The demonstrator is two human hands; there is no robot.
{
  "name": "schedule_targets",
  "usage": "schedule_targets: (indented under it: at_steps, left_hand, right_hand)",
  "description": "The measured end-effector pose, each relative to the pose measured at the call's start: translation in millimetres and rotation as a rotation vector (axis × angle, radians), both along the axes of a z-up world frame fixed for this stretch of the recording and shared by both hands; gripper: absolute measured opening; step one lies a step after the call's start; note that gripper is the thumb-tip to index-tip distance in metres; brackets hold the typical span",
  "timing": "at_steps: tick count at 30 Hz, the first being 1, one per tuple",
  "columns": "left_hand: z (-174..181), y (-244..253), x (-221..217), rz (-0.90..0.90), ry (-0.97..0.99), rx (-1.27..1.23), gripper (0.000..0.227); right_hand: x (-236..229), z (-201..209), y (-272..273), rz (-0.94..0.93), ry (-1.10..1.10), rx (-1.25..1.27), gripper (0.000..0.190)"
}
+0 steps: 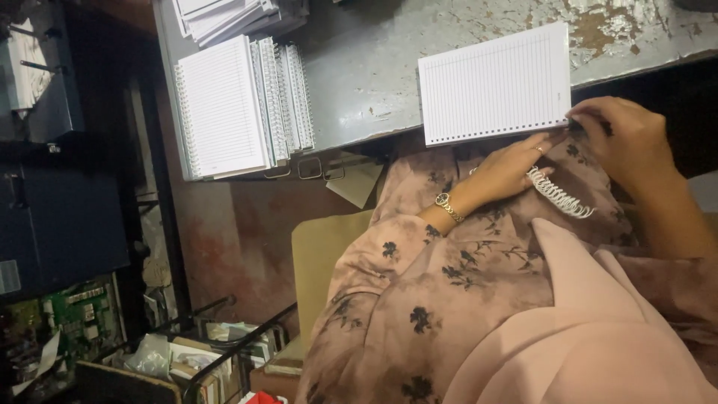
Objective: The person assembles spiral-bound notebooks by hand, inserting metal spiral coils into the punched holes of the paper stacks. They manipulate the coils and paper, occasionally picking up completed notebooks and stacking them on the table.
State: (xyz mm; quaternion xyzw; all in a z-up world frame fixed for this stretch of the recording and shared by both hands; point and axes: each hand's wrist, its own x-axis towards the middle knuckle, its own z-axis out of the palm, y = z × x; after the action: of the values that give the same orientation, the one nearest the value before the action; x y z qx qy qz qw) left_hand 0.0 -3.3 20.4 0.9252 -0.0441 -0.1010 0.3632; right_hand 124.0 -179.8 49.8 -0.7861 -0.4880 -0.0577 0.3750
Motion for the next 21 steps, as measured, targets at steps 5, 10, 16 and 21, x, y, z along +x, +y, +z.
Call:
schedule_targets:
  at_steps: [5, 10, 16, 21]
  left_hand:
    - [-1, 1, 3, 0.032, -0.017, -0.035, 0.049]
    - [-6, 0, 5, 0.031, -0.033, -0.021, 0.049]
    - [6, 1, 7, 0.037, 0.062, 0.011, 0.055]
    - [4, 3, 6, 0.051, 0.03, -0.032, 0.052]
  right_hand:
    - [-1, 4, -2, -0.011, 0.021, -0.071, 0.011]
    - [0, -2, -1, -0.008, -0.006, -0.022, 0.006]
    - [1, -7, 1, -0.001, -0.028, -0.058, 0.006]
    - [2, 8, 2, 0.051, -0.119, -0.03, 0.021]
